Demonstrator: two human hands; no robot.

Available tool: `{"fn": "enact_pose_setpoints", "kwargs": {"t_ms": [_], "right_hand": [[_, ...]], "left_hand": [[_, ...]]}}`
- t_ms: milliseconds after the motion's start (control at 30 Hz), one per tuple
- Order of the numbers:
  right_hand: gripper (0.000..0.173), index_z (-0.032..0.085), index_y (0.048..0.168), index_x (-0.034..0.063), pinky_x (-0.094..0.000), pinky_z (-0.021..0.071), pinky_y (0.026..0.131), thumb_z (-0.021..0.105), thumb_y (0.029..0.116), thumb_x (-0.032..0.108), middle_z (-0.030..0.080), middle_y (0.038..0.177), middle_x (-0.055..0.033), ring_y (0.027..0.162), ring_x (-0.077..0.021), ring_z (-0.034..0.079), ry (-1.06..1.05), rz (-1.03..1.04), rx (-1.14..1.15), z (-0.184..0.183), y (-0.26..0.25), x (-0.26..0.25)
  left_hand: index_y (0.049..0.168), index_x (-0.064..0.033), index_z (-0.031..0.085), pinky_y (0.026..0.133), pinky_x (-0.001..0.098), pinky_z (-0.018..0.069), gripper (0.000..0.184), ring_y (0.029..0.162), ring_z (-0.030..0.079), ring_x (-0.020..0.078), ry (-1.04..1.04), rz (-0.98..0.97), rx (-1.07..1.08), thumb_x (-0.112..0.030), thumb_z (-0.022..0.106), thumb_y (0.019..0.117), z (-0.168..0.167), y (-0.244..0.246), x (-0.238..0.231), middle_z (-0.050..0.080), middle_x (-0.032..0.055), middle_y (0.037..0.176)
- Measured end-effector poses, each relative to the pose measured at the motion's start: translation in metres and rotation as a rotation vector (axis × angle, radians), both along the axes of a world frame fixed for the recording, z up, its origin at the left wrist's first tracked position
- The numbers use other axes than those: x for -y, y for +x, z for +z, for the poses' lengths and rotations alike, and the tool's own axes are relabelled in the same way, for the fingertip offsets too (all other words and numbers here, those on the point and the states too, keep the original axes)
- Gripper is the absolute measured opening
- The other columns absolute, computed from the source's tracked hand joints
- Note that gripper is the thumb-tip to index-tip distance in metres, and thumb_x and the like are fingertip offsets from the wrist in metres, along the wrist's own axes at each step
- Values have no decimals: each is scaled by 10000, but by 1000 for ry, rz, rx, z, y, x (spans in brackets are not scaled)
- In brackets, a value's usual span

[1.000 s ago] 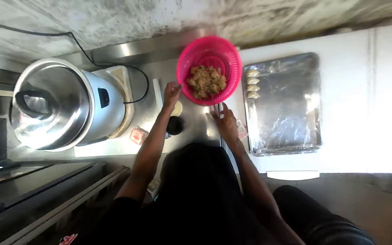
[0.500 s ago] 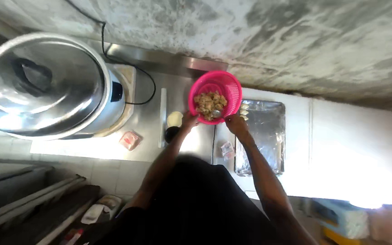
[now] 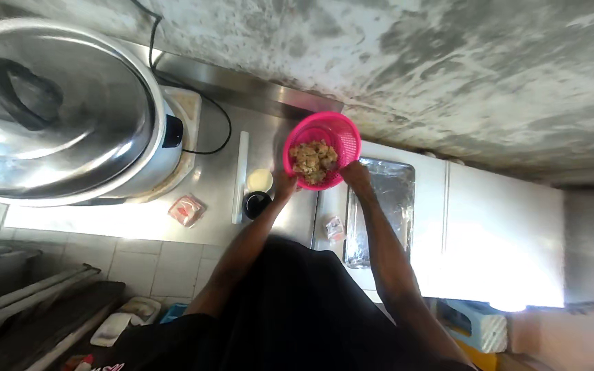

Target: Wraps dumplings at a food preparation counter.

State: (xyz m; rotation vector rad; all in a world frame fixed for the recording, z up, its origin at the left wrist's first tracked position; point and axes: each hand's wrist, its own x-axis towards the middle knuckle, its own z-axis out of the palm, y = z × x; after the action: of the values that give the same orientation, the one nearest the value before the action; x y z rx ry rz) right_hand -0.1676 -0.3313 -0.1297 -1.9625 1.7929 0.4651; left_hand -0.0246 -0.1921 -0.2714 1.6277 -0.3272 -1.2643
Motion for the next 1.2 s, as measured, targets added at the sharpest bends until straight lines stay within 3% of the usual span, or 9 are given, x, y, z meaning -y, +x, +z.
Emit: {"fn": "enact_pose_setpoints", "kwargs": {"t_ms": [133, 267, 433, 533, 633, 800, 867, 1033, 1200], "right_hand": [[449, 702, 1042, -29, -650, 514, 810, 700, 937, 407, 691, 1018, -269, 943, -430, 677, 49, -45, 164, 2, 11, -5], [532, 643, 1227, -31, -664, 506, 914, 668, 955, 426, 667, 1189, -291, 1104, -455, 656, 101, -58, 98, -23, 35, -27], [424, 668, 1175, -21, -655, 526, 863, 627, 968, 347, 663, 1203, -287, 1122, -461, 650, -4, 67, -100, -18, 59, -30], [414, 640, 1278, -5, -674, 528, 877, 618, 980, 282, 634, 1279, -287, 1153, -480, 632, -40, 124, -99, -14, 60, -23], [340, 670, 1181, 3, -666, 535, 813, 660, 948, 251, 671, 1175, -282, 1071, -472, 662, -107, 147, -93, -13, 64, -15], [382, 655, 1126, -25, -674, 525, 746, 656, 969, 323, 669, 1071, -304, 993, -495, 666, -101, 186, -12, 40, 68, -36], [414, 668, 1101, -36, -683, 519, 773, 659, 966, 356, 673, 1065, -305, 997, -490, 666, -50, 214, 31, 41, 72, -47], [532, 645, 1226, -52, -653, 501, 928, 617, 987, 423, 657, 1225, -290, 1156, -449, 638, 82, 186, -91, -11, 78, -52], [462, 645, 1219, -57, -666, 516, 889, 633, 990, 345, 644, 1232, -310, 1145, -481, 634, 17, 133, -108, -8, 68, -49]], "left_hand": [[1294, 61, 577, 755, 460, 664, 359, 856, 759, 301, -18, 29, 36, -174, 604, 1024, -2, -3, -1, 685, 262, 1128], [1323, 52, 563, 763, 471, 661, 357, 888, 755, 311, -57, 64, 35, -164, 580, 1040, -2, -8, -1, 674, 267, 1158], [1324, 33, 566, 759, 481, 661, 346, 872, 755, 313, -73, 71, 44, -175, 568, 1048, -2, -10, -5, 678, 257, 1143], [1349, 25, 548, 737, 450, 663, 367, 849, 754, 301, -62, 72, 7, -181, 579, 1047, -2, -14, -4, 678, 256, 1141], [1405, 46, 489, 729, 437, 667, 433, 874, 752, 307, -65, 90, -14, -143, 593, 1029, -4, -12, 0, 631, 286, 1227], [1468, 29, 424, 787, 442, 659, 480, 959, 741, 322, -72, 72, -111, -175, 565, 1057, 5, -10, -6, 599, 291, 1298], [1464, 33, 427, 792, 438, 657, 462, 964, 740, 317, -74, 68, -109, -169, 547, 1065, 10, -10, -9, 602, 288, 1292], [1459, 51, 420, 806, 467, 651, 439, 999, 725, 336, -114, 97, -66, -126, 514, 1069, 9, -13, -8, 587, 297, 1300], [1438, 40, 456, 821, 480, 647, 405, 1013, 721, 347, -73, 112, -76, -136, 505, 1076, 10, -14, -8, 592, 296, 1296]]}}
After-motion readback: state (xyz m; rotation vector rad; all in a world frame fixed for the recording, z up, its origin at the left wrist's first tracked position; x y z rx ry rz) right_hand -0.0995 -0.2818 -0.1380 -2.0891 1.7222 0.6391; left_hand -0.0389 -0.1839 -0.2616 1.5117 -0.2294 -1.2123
